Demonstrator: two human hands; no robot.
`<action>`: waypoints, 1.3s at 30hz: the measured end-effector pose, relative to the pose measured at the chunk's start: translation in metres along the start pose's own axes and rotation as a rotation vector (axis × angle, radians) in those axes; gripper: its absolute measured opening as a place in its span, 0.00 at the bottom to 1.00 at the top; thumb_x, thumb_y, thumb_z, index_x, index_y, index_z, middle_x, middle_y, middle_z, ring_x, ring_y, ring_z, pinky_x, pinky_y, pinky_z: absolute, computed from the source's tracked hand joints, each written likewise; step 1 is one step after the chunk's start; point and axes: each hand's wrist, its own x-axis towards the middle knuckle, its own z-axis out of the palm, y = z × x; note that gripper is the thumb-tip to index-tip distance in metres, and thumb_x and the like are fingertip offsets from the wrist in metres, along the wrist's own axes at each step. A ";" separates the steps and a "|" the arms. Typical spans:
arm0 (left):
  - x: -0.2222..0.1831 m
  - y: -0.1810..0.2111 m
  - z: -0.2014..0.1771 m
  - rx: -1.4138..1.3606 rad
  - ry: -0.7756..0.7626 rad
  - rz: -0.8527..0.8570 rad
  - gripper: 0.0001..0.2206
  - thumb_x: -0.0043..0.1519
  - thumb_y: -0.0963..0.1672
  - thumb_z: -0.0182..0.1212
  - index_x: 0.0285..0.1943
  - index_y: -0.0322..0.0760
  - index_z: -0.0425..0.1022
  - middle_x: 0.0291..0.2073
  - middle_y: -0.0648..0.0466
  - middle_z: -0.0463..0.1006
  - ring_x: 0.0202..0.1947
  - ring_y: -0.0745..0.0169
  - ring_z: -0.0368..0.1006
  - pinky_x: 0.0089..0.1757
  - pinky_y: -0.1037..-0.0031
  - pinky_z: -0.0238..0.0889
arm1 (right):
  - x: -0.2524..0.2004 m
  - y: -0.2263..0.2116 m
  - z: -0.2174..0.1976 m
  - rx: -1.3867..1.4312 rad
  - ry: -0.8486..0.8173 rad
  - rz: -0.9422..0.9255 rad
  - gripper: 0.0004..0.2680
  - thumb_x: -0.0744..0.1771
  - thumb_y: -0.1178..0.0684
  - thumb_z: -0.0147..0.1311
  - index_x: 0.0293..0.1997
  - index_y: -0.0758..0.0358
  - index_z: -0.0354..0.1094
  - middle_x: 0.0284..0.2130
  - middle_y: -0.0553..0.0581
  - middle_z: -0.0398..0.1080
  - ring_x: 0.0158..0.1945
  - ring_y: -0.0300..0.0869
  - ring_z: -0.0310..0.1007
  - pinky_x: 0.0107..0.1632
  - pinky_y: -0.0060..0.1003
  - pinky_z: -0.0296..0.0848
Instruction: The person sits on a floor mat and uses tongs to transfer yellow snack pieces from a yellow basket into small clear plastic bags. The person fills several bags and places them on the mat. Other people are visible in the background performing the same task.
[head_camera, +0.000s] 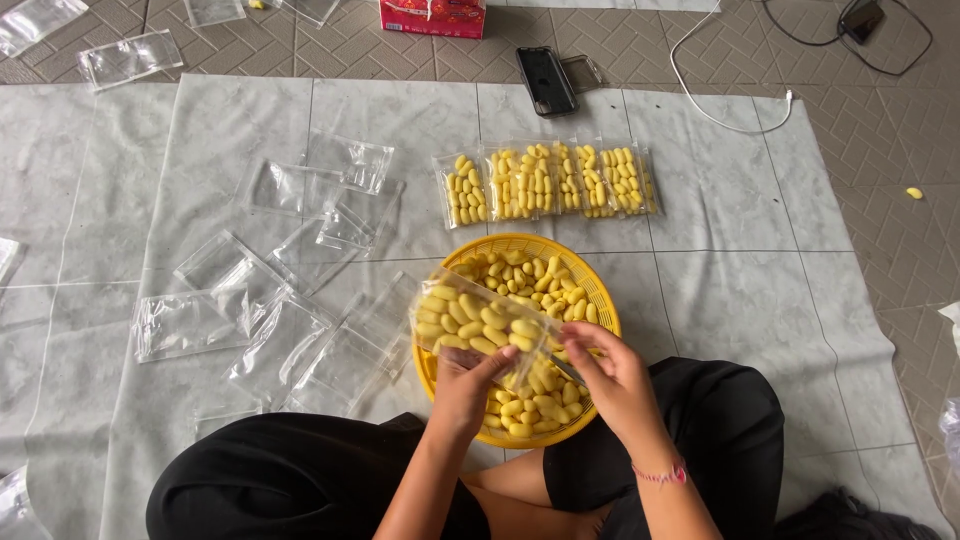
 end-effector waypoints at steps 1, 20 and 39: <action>-0.003 0.002 0.005 0.000 -0.002 -0.002 0.20 0.53 0.38 0.72 0.54 0.30 0.75 0.50 0.42 0.83 0.50 0.46 0.80 0.53 0.57 0.76 | 0.005 0.001 0.004 0.001 0.003 0.000 0.19 0.64 0.43 0.55 0.56 0.64 0.73 0.51 0.57 0.80 0.56 0.43 0.80 0.59 0.34 0.79; -0.003 0.008 0.019 0.053 0.149 -0.087 0.20 0.53 0.37 0.70 0.54 0.22 0.77 0.50 0.37 0.83 0.50 0.46 0.81 0.51 0.62 0.77 | 0.020 0.023 0.020 0.017 -0.195 -0.112 0.07 0.69 0.51 0.53 0.39 0.62 0.75 0.34 0.50 0.77 0.42 0.36 0.76 0.48 0.29 0.76; -0.003 0.021 0.028 0.150 0.242 -0.152 0.25 0.51 0.39 0.71 0.59 0.26 0.76 0.55 0.41 0.83 0.55 0.47 0.79 0.56 0.60 0.74 | 0.021 0.041 0.028 0.198 -0.088 -0.046 0.06 0.68 0.53 0.57 0.43 0.63 0.74 0.37 0.52 0.78 0.43 0.38 0.78 0.50 0.30 0.78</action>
